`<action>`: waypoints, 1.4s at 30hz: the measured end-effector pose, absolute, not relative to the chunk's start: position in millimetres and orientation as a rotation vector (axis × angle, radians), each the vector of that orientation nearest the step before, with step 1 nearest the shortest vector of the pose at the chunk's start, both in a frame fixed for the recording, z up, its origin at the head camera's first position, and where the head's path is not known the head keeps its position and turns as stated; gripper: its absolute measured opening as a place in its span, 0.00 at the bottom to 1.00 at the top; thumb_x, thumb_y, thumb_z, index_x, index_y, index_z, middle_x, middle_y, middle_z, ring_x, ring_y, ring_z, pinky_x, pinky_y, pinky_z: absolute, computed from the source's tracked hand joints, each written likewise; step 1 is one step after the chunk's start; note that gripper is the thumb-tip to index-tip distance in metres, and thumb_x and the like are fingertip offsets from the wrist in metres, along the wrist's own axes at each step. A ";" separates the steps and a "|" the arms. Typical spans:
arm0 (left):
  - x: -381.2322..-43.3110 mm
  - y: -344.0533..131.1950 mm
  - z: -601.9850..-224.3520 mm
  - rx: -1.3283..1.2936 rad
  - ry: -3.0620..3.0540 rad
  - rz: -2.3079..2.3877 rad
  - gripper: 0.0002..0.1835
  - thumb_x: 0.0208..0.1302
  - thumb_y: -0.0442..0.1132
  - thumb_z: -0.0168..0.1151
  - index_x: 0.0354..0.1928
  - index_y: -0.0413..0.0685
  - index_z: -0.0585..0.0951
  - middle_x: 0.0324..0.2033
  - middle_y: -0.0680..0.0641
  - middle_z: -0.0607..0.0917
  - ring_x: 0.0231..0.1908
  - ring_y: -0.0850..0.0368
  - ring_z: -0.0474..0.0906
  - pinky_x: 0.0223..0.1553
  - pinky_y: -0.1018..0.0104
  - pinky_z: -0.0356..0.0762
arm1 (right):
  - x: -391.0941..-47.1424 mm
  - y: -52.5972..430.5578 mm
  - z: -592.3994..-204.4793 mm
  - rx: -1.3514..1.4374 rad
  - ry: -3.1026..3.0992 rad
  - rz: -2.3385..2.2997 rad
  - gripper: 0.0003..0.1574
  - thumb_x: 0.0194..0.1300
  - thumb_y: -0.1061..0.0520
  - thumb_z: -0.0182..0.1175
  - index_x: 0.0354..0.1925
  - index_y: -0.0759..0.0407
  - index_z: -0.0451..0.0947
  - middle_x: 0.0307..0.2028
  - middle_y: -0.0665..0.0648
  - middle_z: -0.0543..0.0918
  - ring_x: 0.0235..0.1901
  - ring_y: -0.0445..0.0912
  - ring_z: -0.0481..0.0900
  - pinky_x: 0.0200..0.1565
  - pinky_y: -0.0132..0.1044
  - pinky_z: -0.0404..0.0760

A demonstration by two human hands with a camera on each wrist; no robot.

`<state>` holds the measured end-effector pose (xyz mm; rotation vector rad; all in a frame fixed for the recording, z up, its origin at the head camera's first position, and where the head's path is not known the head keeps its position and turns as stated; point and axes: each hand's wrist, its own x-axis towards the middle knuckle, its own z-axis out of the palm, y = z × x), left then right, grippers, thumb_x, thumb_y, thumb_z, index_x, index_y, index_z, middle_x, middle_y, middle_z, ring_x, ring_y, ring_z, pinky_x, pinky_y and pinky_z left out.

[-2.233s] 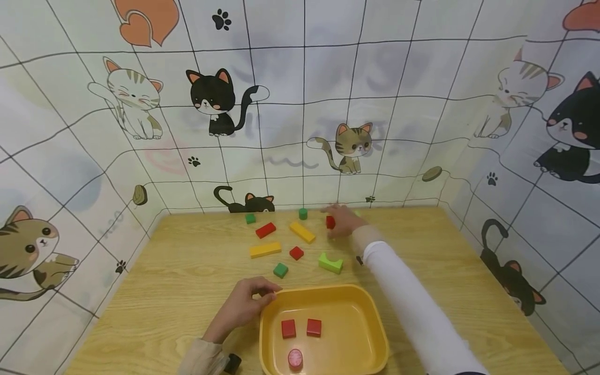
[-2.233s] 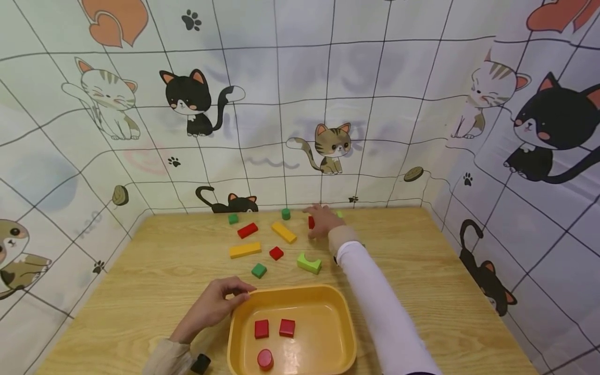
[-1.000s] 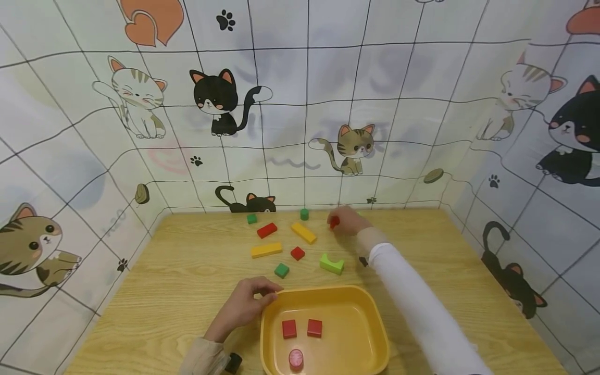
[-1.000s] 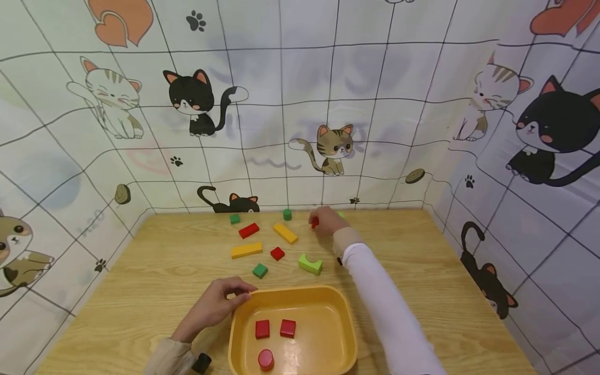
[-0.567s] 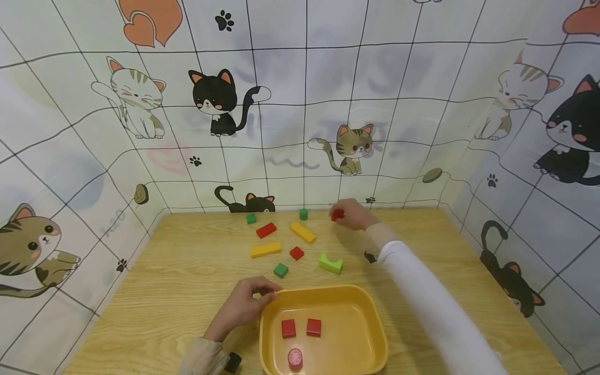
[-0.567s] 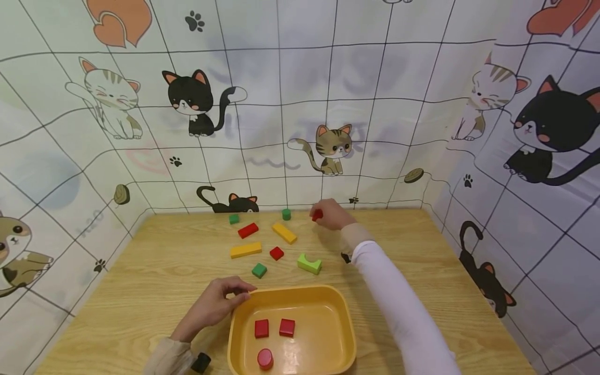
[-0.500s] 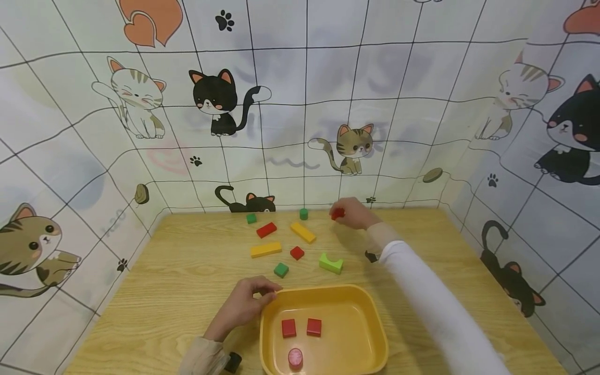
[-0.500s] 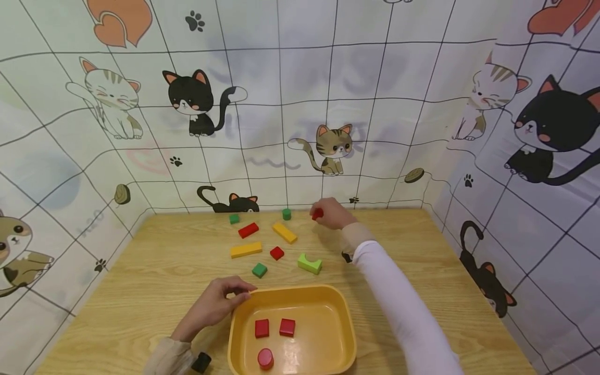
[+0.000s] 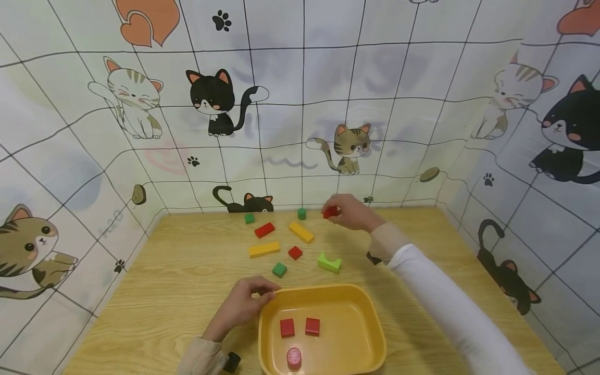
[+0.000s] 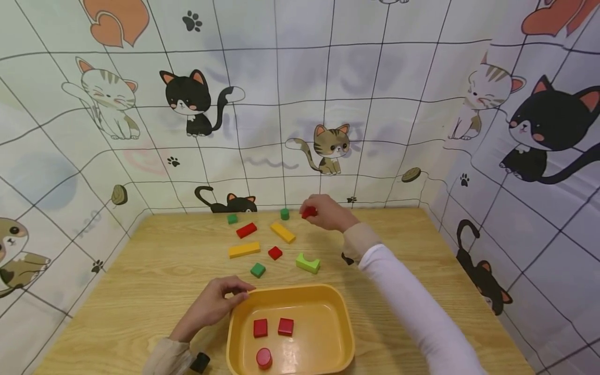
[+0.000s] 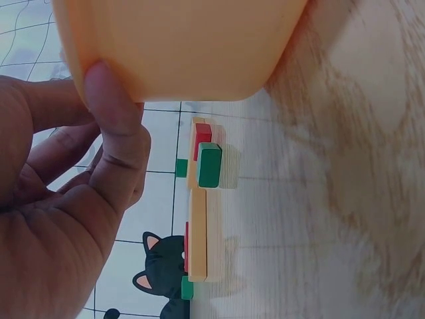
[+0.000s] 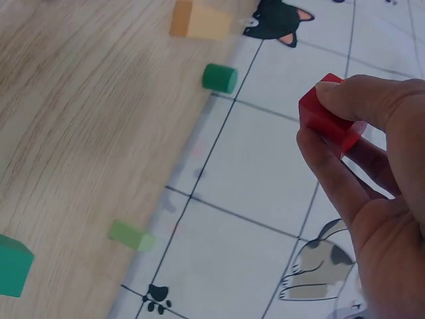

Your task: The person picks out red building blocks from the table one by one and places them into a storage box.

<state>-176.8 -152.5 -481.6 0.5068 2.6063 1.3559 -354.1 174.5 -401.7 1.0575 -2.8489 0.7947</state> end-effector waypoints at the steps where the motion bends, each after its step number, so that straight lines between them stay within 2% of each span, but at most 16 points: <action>1: -176.8 -152.7 -481.8 0.505 2.607 1.356 0.09 0.71 0.35 0.64 0.48 0.49 0.89 0.44 0.50 0.90 0.46 0.55 0.83 0.48 0.59 0.83 | -349.8 173.0 -398.6 1.082 -2.839 0.809 0.13 0.66 0.67 0.66 0.47 0.57 0.85 0.44 0.56 0.85 0.44 0.48 0.83 0.52 0.43 0.86; 12: -174.3 -153.1 -482.2 0.509 2.611 1.385 0.09 0.71 0.35 0.64 0.47 0.50 0.90 0.44 0.49 0.90 0.44 0.58 0.83 0.44 0.66 0.82 | -305.1 150.6 -374.9 1.342 -2.721 0.763 0.11 0.66 0.66 0.67 0.46 0.57 0.84 0.46 0.54 0.83 0.44 0.45 0.84 0.50 0.36 0.86; 20: -174.4 -153.0 -482.8 0.506 2.605 1.394 0.09 0.70 0.35 0.64 0.47 0.51 0.90 0.44 0.49 0.90 0.44 0.59 0.83 0.44 0.68 0.81 | -276.9 135.5 -370.4 1.497 -2.580 0.633 0.11 0.65 0.65 0.68 0.46 0.56 0.85 0.47 0.51 0.83 0.43 0.42 0.81 0.48 0.31 0.84; 28: -173.7 -153.6 -483.0 0.524 2.603 1.397 0.09 0.71 0.36 0.64 0.47 0.48 0.90 0.44 0.49 0.90 0.45 0.57 0.84 0.46 0.67 0.81 | -248.9 124.8 -367.8 1.655 -2.482 0.634 0.10 0.65 0.63 0.69 0.45 0.54 0.84 0.46 0.51 0.82 0.44 0.41 0.79 0.48 0.27 0.82; 33: -173.6 -153.9 -483.1 0.520 2.599 1.403 0.09 0.71 0.35 0.64 0.47 0.47 0.89 0.45 0.49 0.90 0.46 0.55 0.84 0.45 0.67 0.81 | -232.2 118.2 -371.4 1.709 -2.513 0.575 0.11 0.66 0.61 0.70 0.46 0.52 0.84 0.48 0.50 0.83 0.47 0.41 0.80 0.52 0.26 0.81; 42: -176.1 -153.9 -484.7 0.529 2.605 1.393 0.08 0.71 0.36 0.64 0.46 0.51 0.90 0.44 0.50 0.90 0.46 0.54 0.84 0.48 0.62 0.82 | -204.3 111.2 -380.7 1.857 -2.561 0.514 0.09 0.67 0.58 0.69 0.45 0.50 0.84 0.47 0.48 0.82 0.48 0.39 0.77 0.54 0.23 0.78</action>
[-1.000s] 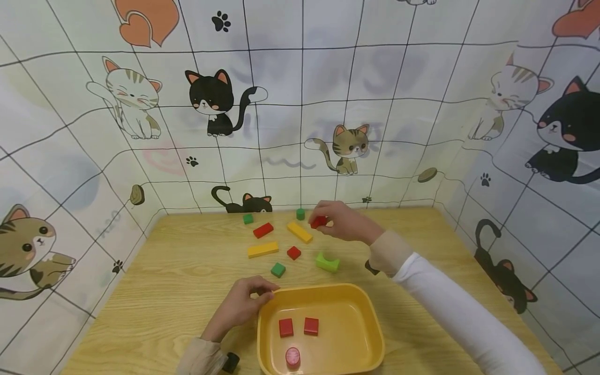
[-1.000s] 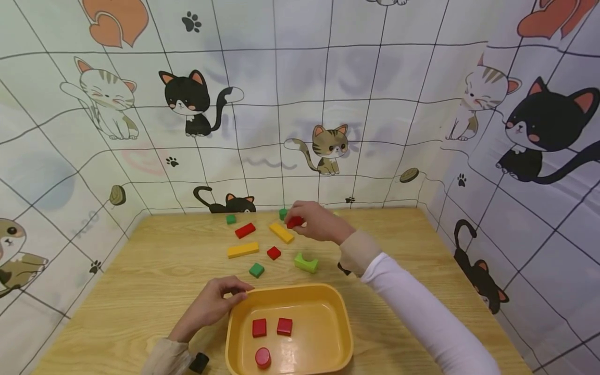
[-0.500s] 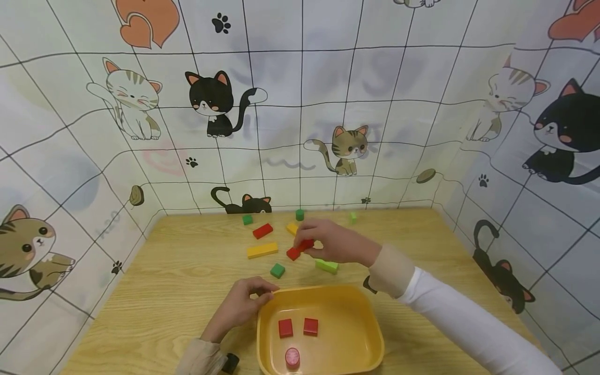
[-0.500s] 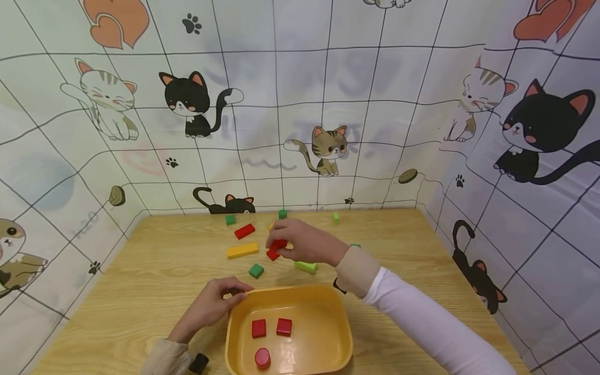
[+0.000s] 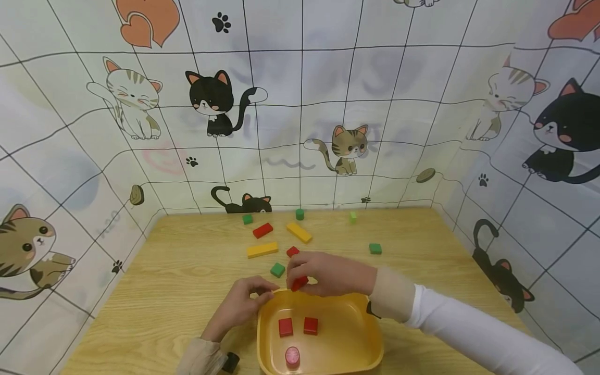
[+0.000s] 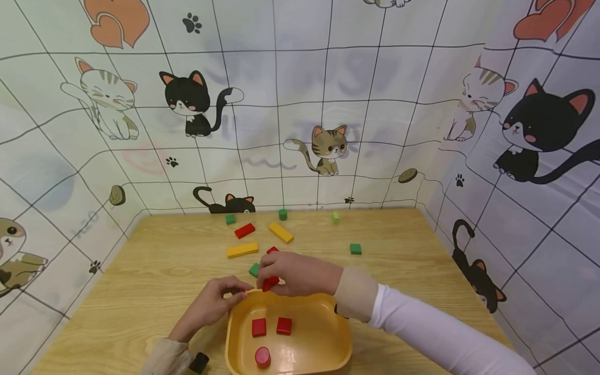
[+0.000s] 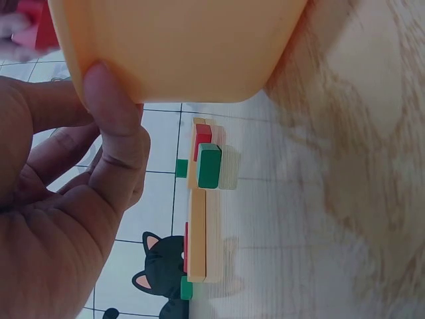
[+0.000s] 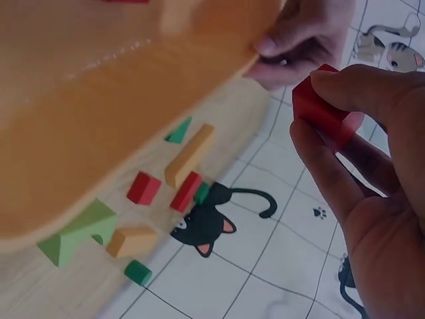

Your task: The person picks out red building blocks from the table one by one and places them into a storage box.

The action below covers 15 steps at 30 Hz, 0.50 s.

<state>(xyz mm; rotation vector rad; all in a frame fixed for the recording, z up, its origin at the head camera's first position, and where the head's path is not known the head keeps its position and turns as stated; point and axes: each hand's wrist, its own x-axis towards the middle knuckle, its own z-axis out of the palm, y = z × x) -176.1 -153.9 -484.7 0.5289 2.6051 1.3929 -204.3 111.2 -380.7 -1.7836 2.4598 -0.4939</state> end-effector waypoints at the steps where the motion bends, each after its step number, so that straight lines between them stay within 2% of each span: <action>1: -176.3 -153.9 -484.7 0.531 2.605 1.392 0.08 0.71 0.36 0.64 0.46 0.51 0.90 0.44 0.49 0.90 0.47 0.54 0.84 0.48 0.61 0.82 | -202.2 111.0 -382.7 -1.779 2.442 -0.490 0.08 0.68 0.58 0.69 0.45 0.49 0.84 0.46 0.48 0.82 0.48 0.39 0.77 0.54 0.23 0.77; 7: -176.8 -154.3 -484.6 0.531 2.597 1.387 0.09 0.71 0.35 0.64 0.47 0.49 0.89 0.45 0.48 0.90 0.48 0.54 0.84 0.49 0.59 0.83 | -190.5 110.6 -396.6 -1.755 2.392 -0.401 0.08 0.67 0.57 0.70 0.44 0.48 0.85 0.45 0.46 0.82 0.45 0.36 0.77 0.51 0.18 0.75; 15: -176.1 -154.4 -483.7 0.538 2.601 1.381 0.09 0.71 0.36 0.64 0.48 0.50 0.89 0.45 0.50 0.90 0.46 0.55 0.84 0.48 0.62 0.83 | -177.7 109.0 -408.9 -1.737 2.325 -0.288 0.10 0.65 0.57 0.71 0.45 0.45 0.86 0.43 0.43 0.80 0.40 0.32 0.74 0.47 0.16 0.73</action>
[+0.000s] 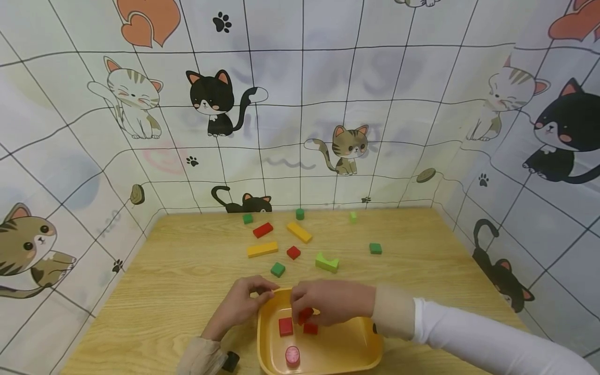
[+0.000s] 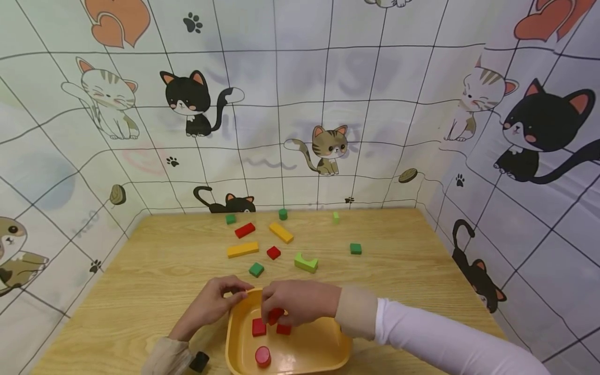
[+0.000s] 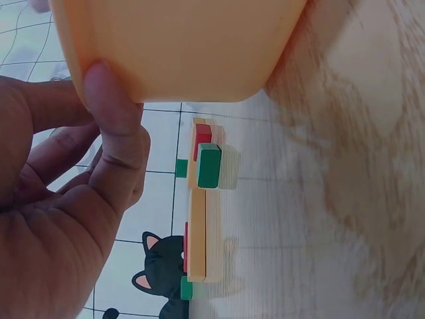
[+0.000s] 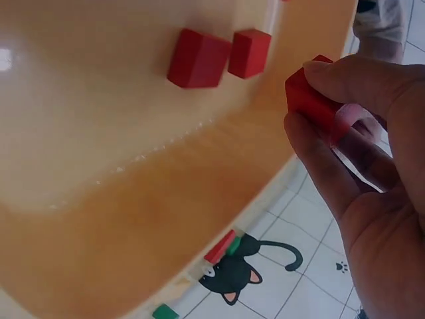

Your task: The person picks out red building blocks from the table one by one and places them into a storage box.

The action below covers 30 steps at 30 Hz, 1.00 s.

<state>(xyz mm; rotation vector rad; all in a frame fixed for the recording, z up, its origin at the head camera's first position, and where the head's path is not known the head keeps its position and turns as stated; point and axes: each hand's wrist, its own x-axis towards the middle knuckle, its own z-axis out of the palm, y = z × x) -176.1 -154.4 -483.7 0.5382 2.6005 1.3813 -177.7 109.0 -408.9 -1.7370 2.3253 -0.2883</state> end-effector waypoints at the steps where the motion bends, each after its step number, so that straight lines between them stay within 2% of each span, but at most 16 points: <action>1: -176.1 -154.4 -483.6 0.540 2.603 1.380 0.09 0.71 0.36 0.64 0.48 0.50 0.89 0.45 0.50 0.90 0.46 0.55 0.84 0.48 0.62 0.82 | -176.4 108.7 -410.4 -1.755 2.318 -0.267 0.10 0.66 0.56 0.71 0.46 0.45 0.86 0.43 0.43 0.80 0.40 0.32 0.73 0.47 0.15 0.72; 6: -176.6 -154.3 -483.0 0.540 2.601 1.381 0.09 0.71 0.36 0.64 0.48 0.49 0.89 0.45 0.50 0.90 0.47 0.55 0.84 0.49 0.62 0.82 | -171.6 107.3 -418.6 -1.818 2.259 -0.202 0.12 0.65 0.56 0.71 0.47 0.43 0.86 0.42 0.42 0.79 0.39 0.31 0.72 0.45 0.14 0.69; 14: -176.7 -154.2 -483.6 0.531 2.595 1.384 0.09 0.71 0.35 0.64 0.48 0.48 0.89 0.45 0.50 0.90 0.48 0.54 0.85 0.51 0.55 0.83 | -164.6 102.7 -431.7 -1.816 2.176 -0.126 0.15 0.60 0.60 0.73 0.43 0.42 0.88 0.41 0.40 0.80 0.38 0.30 0.71 0.44 0.13 0.67; 22: -175.6 -153.8 -483.6 0.533 2.592 1.395 0.09 0.71 0.35 0.64 0.48 0.47 0.89 0.46 0.49 0.90 0.48 0.54 0.85 0.51 0.59 0.83 | -159.9 100.8 -434.2 -1.732 2.132 -0.036 0.15 0.64 0.54 0.73 0.48 0.39 0.87 0.45 0.38 0.81 0.41 0.29 0.73 0.46 0.14 0.71; 30: -174.7 -153.9 -483.8 0.535 2.590 1.402 0.09 0.71 0.35 0.64 0.48 0.48 0.89 0.45 0.50 0.90 0.48 0.55 0.85 0.51 0.62 0.83 | -156.8 101.0 -440.4 -1.747 2.121 0.028 0.14 0.61 0.55 0.75 0.44 0.38 0.87 0.44 0.37 0.80 0.41 0.28 0.73 0.46 0.15 0.71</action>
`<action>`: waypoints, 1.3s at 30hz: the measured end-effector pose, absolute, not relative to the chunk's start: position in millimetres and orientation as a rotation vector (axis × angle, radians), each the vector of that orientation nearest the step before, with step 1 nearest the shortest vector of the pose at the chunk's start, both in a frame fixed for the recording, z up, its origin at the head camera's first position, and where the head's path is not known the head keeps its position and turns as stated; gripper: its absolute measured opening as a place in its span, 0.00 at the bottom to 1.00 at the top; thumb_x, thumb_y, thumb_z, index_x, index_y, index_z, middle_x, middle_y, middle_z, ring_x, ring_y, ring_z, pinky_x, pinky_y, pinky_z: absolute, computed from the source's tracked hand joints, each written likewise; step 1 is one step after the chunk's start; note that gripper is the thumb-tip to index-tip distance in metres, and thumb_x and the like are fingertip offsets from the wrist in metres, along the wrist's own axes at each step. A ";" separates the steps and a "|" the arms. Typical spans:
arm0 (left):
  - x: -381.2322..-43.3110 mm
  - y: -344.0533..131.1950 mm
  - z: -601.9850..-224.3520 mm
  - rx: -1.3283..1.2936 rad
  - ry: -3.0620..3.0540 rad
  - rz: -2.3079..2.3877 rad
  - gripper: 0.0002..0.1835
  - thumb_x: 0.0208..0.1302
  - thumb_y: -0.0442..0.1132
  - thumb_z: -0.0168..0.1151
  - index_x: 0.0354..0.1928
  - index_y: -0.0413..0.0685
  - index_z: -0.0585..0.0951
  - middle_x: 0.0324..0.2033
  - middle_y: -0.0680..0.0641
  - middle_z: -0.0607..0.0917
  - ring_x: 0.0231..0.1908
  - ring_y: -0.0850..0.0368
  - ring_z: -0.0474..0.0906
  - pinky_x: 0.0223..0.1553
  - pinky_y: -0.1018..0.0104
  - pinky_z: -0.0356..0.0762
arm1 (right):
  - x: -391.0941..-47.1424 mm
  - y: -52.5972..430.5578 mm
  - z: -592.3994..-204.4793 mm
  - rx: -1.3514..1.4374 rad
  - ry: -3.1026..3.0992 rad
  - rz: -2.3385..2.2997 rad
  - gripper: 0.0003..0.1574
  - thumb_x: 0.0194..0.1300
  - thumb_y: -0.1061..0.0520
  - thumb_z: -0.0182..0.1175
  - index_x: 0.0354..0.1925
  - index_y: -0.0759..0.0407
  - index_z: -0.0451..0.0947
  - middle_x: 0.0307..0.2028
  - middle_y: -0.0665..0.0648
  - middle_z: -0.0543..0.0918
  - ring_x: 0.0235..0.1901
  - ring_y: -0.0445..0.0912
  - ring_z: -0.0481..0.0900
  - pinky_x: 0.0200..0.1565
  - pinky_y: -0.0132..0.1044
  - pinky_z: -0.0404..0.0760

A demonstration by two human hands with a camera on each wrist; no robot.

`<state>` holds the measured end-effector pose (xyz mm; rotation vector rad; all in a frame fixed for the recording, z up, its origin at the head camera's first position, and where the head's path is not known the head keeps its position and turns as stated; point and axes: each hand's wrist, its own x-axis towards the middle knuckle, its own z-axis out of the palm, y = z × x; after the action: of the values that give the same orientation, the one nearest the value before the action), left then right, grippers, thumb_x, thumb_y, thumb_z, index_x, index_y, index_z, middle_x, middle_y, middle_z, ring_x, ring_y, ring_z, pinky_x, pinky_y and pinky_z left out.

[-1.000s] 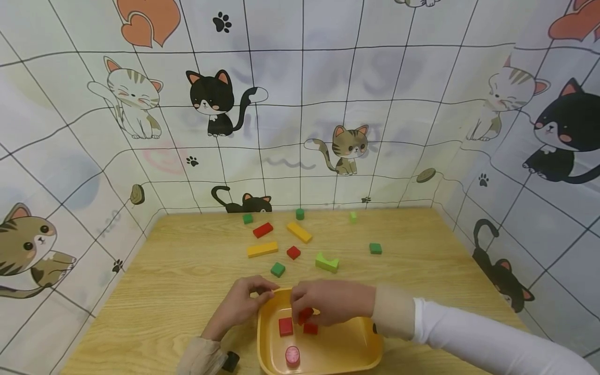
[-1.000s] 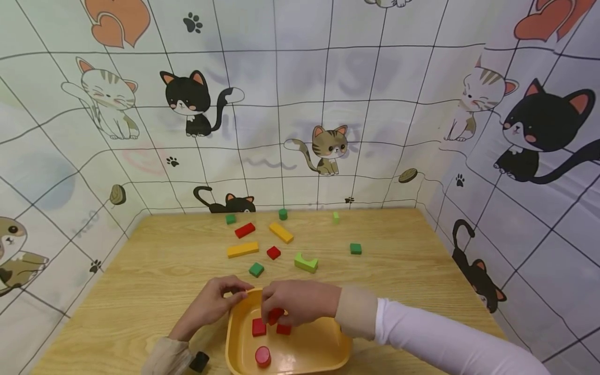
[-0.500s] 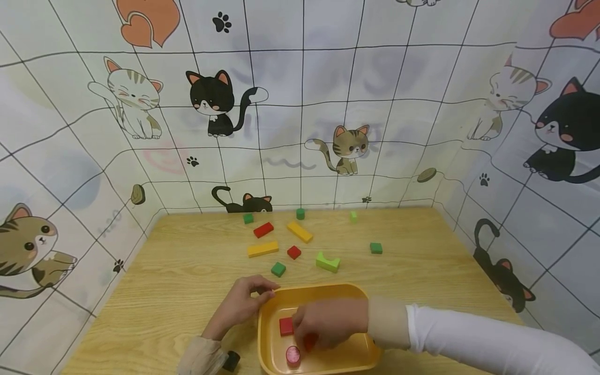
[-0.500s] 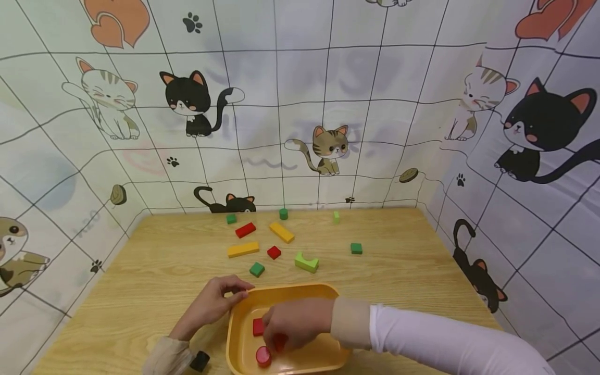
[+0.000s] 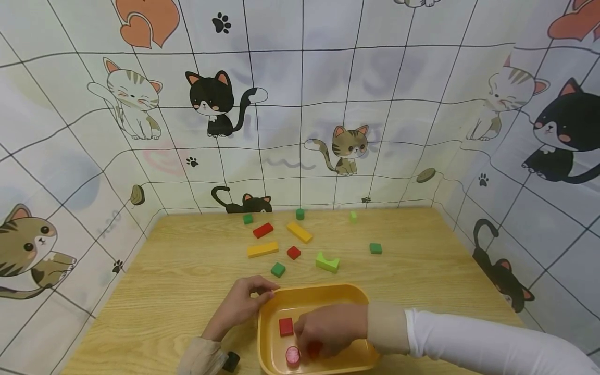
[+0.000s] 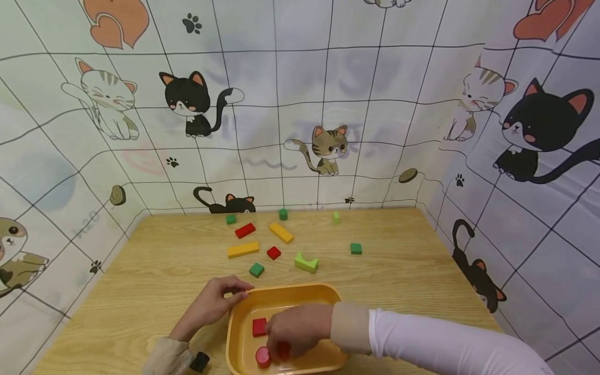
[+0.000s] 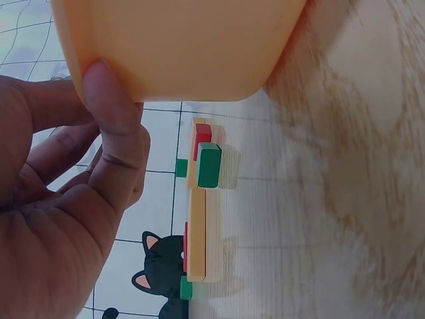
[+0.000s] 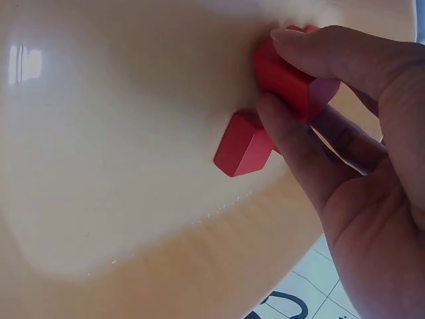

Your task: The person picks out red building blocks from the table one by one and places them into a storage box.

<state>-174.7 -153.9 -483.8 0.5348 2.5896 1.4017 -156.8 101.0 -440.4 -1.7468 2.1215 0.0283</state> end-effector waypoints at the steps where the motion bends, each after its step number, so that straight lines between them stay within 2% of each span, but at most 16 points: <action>1: -174.6 -154.0 -483.8 0.534 2.592 1.401 0.09 0.71 0.35 0.64 0.48 0.48 0.89 0.45 0.51 0.90 0.48 0.55 0.85 0.51 0.63 0.82 | -156.3 100.7 -441.1 -1.749 2.121 0.039 0.15 0.61 0.55 0.75 0.44 0.38 0.87 0.44 0.37 0.80 0.41 0.28 0.73 0.45 0.15 0.71; 6: -174.3 -154.3 -484.3 0.535 2.596 1.402 0.09 0.71 0.35 0.64 0.48 0.49 0.89 0.45 0.50 0.90 0.46 0.57 0.85 0.48 0.65 0.82 | -154.8 98.7 -443.3 -1.746 2.112 0.073 0.15 0.61 0.55 0.75 0.44 0.37 0.87 0.45 0.37 0.80 0.41 0.29 0.73 0.46 0.15 0.71; 18: -174.3 -153.5 -484.6 0.548 2.590 1.411 0.09 0.71 0.35 0.64 0.48 0.47 0.89 0.45 0.49 0.90 0.46 0.58 0.85 0.48 0.65 0.82 | -151.2 95.6 -444.2 -1.740 2.104 0.115 0.14 0.62 0.54 0.74 0.43 0.36 0.88 0.48 0.38 0.79 0.43 0.29 0.72 0.46 0.16 0.71; 26: -173.6 -153.9 -484.5 0.551 2.588 1.420 0.09 0.70 0.36 0.65 0.47 0.48 0.89 0.45 0.49 0.90 0.44 0.60 0.84 0.46 0.67 0.82 | -152.1 99.6 -438.2 -1.678 2.113 0.079 0.19 0.60 0.53 0.76 0.48 0.34 0.86 0.47 0.36 0.80 0.44 0.30 0.72 0.47 0.17 0.71; 31: -174.1 -153.6 -484.0 0.543 2.597 1.410 0.09 0.70 0.35 0.65 0.48 0.47 0.89 0.45 0.49 0.90 0.45 0.58 0.85 0.47 0.65 0.83 | -154.3 102.6 -431.5 -1.674 2.107 0.022 0.22 0.59 0.53 0.76 0.52 0.37 0.85 0.47 0.36 0.81 0.44 0.30 0.71 0.47 0.16 0.70; 39: -174.7 -152.7 -482.8 0.516 2.615 1.396 0.08 0.70 0.36 0.65 0.46 0.50 0.90 0.43 0.52 0.90 0.46 0.56 0.85 0.49 0.61 0.83 | -160.4 117.6 -417.2 -1.551 2.149 -0.218 0.24 0.59 0.54 0.75 0.54 0.41 0.84 0.52 0.39 0.80 0.48 0.31 0.75 0.55 0.23 0.75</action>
<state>-174.7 -152.7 -482.8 0.5164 2.6148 1.3958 -160.4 117.6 -417.2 -1.5506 2.1485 -0.2183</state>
